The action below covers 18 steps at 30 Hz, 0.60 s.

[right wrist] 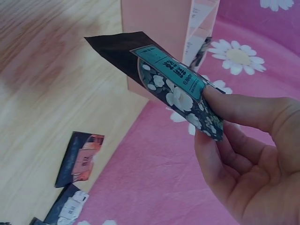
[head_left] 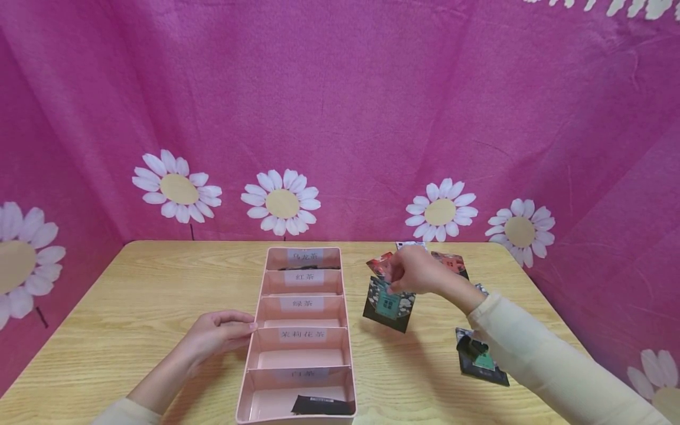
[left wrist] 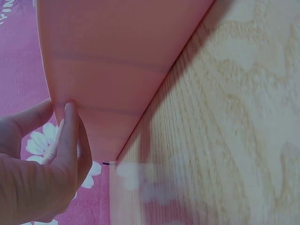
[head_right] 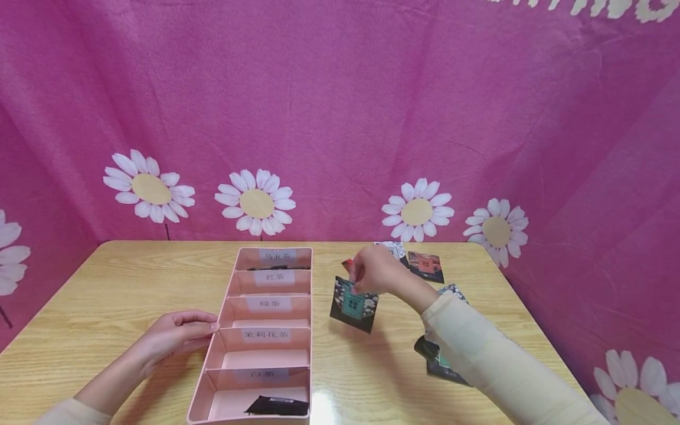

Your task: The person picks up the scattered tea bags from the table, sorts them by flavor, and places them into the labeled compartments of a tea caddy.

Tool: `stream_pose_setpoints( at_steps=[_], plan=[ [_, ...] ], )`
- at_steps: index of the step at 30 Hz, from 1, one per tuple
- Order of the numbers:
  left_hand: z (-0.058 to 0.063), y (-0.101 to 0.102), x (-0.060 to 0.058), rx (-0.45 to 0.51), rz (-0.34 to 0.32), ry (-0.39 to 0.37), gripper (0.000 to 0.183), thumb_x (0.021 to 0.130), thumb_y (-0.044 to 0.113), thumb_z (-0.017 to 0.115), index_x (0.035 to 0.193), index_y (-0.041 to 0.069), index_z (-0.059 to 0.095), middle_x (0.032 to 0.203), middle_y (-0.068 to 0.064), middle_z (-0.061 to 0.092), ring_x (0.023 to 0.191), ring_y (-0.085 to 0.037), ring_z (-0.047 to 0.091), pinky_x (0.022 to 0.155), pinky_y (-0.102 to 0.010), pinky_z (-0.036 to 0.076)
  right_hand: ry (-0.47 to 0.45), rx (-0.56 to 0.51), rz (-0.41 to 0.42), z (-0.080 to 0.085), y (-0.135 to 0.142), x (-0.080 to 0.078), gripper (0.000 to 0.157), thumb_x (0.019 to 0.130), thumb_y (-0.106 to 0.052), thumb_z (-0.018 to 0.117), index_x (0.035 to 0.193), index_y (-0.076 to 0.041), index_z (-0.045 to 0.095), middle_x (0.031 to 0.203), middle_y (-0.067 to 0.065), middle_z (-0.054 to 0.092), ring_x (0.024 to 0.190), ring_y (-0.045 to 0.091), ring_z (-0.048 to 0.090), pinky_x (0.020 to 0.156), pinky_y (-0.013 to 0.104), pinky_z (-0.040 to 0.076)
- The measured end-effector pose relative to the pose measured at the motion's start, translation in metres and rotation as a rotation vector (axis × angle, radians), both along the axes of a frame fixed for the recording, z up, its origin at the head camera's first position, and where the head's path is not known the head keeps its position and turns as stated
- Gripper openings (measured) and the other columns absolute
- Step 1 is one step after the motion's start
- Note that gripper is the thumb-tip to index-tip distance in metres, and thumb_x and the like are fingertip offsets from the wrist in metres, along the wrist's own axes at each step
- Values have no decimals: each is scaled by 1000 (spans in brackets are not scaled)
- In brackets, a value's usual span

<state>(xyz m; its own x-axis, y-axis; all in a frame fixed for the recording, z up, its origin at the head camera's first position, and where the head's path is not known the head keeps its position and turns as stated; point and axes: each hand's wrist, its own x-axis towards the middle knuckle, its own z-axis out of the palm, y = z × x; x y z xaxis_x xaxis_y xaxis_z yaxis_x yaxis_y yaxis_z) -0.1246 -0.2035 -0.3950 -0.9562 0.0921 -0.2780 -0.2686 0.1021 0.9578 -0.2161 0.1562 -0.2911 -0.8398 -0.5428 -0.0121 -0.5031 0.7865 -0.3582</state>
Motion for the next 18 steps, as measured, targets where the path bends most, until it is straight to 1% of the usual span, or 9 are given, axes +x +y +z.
stream_pose_setpoints(
  at_steps=[4, 8, 11, 15, 18],
  plan=[
    [0, 0, 0, 5, 5, -4, 40, 85, 13, 70, 115, -11, 60, 93, 0, 70, 89, -9, 68, 86, -26, 61, -4, 0, -14, 5, -3, 3, 14, 73, -6, 81, 70, -8, 67, 64, 1, 63, 59, 8, 51, 51, 16, 47],
    [0, 1, -1, 2, 6, -8, 40, 86, 13, 69, 116, -12, 59, 93, 0, 71, 89, -9, 68, 87, -25, 61, 21, -3, 6, 9, -6, 5, 14, 72, -6, 81, 69, -8, 67, 63, 1, 65, 59, 6, 53, 51, 16, 49],
    [0, 1, -1, -3, 0, -3, 41, 86, 13, 68, 117, -12, 59, 93, 0, 71, 89, -8, 68, 86, -25, 61, 47, -7, 36, 13, -7, 7, 13, 71, -6, 81, 69, -8, 68, 63, 1, 66, 58, 5, 55, 50, 16, 50],
    [0, -1, 1, -12, -15, 14, 41, 87, 13, 67, 117, -13, 58, 94, 0, 71, 88, -8, 68, 85, -26, 62, 57, -24, 55, 17, -9, 10, 13, 70, -4, 81, 69, -7, 69, 63, 2, 67, 57, 5, 56, 50, 15, 51],
    [0, 0, 1, -20, -14, 14, 41, 88, 14, 67, 118, -13, 57, 94, 0, 71, 88, -8, 68, 85, -26, 62, 52, -30, 54, 20, -11, 13, 13, 70, -3, 81, 69, -6, 68, 63, 2, 67, 57, 5, 56, 50, 14, 51]
  ],
)
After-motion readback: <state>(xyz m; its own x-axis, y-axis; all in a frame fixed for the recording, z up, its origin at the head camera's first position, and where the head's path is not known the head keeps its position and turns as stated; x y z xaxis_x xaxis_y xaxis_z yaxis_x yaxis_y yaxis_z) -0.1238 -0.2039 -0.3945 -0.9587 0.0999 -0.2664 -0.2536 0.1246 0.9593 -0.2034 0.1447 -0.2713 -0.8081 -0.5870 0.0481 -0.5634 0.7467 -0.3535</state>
